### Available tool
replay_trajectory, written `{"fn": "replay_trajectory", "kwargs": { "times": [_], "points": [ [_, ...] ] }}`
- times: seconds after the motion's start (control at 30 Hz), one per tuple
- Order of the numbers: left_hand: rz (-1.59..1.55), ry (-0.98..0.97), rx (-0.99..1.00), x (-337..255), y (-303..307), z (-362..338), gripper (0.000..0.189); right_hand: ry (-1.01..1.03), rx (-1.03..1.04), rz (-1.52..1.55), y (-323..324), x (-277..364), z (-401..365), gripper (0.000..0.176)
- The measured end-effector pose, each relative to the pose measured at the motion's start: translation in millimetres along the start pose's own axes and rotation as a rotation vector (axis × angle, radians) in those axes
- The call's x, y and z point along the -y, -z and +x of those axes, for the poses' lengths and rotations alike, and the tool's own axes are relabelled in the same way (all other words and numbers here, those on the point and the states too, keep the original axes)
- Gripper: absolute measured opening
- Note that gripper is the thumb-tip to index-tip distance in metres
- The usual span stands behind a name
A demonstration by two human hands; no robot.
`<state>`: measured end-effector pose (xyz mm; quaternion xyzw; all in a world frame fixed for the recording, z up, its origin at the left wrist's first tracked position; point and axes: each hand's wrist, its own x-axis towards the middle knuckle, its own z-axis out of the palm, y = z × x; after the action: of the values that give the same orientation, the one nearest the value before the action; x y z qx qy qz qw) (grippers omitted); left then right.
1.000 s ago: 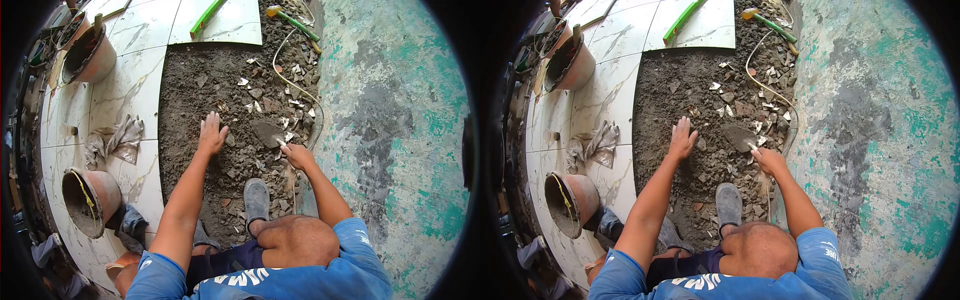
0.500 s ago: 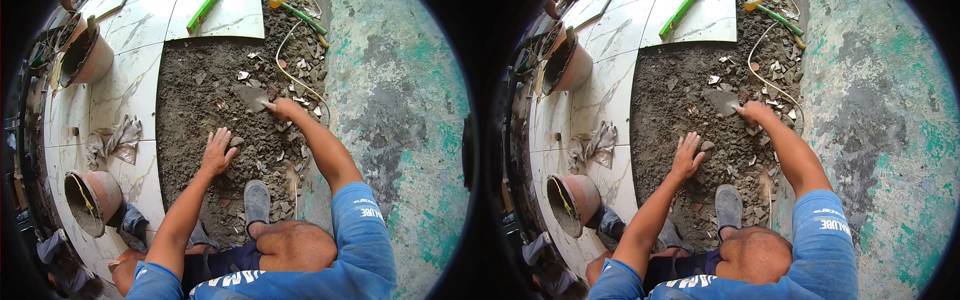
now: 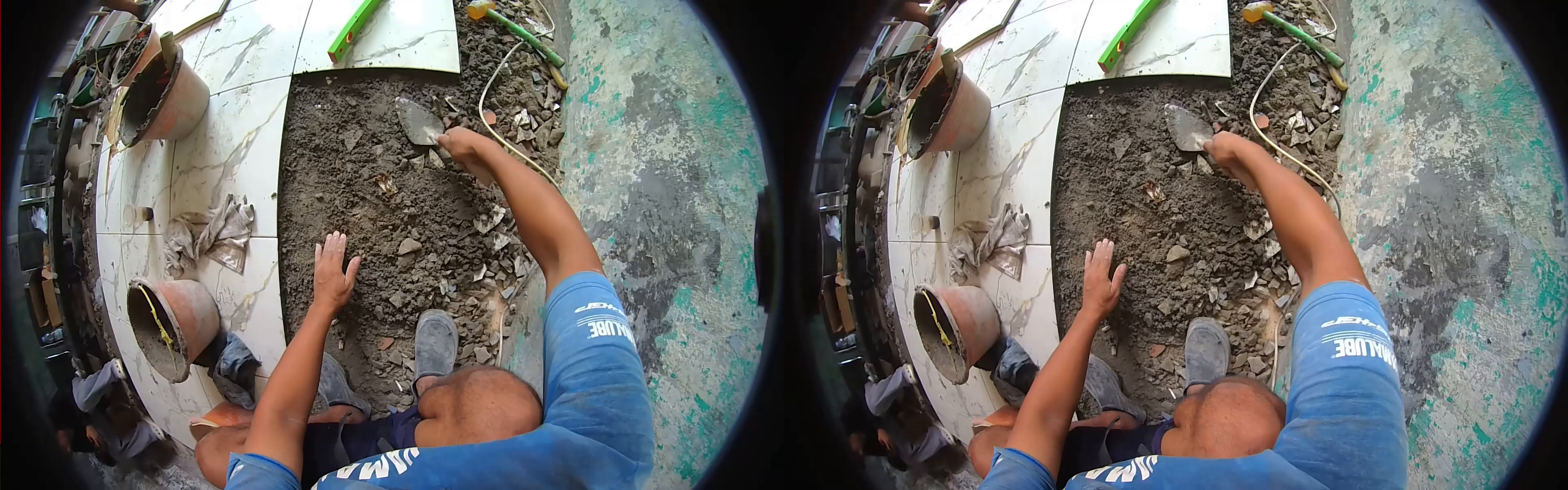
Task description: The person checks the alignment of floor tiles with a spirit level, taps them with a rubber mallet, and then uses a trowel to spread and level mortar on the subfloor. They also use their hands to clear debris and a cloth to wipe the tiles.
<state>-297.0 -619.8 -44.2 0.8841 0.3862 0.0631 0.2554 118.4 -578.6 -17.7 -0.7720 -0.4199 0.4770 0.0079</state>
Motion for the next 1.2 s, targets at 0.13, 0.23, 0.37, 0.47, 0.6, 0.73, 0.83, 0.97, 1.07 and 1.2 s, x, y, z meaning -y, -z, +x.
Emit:
{"fn": "replay_trajectory", "kwargs": {
  "times": [0.13,0.23,0.37,0.47,0.6,0.73,0.83,0.97,1.07,1.2],
  "points": [
    [0.031,0.04,-0.003,-5,-3,-14,0.062,0.07,0.117,-0.261,-36,-16,-51,0.053],
    [0.084,0.042,0.074,-15,-6,-10,0.065,0.132,0.122,-0.363,-26,-14,-80,0.055],
    [0.158,0.005,0.154,-28,-16,-8,0.071,0.098,-0.168,-0.281,13,32,-92,0.044],
    [0.165,0.011,0.196,-29,-24,-14,0.072,0.38,-0.651,-0.119,7,28,-61,0.033],
    [0.15,0.039,0.203,-29,-25,-16,0.073,0.297,-0.639,-0.129,-24,22,-27,0.034],
    [0.142,0.042,0.227,-26,-24,-19,0.072,0.231,-0.471,-0.299,-12,38,-34,0.031],
    [0.137,0.038,0.224,-28,-25,-17,0.072,0.336,-0.695,-0.192,6,66,-53,0.026],
    [0.112,0.048,0.203,-34,-23,-17,0.072,0.188,-0.583,-0.373,-25,32,-10,0.026],
    [0.076,0.073,0.195,-31,-16,-22,0.072,0.256,-0.602,-0.308,-7,52,-26,0.025],
    [0.042,0.081,0.176,-34,-16,-30,0.07,0.296,-0.65,-0.225,-34,26,1,0.027]
  ]
}}
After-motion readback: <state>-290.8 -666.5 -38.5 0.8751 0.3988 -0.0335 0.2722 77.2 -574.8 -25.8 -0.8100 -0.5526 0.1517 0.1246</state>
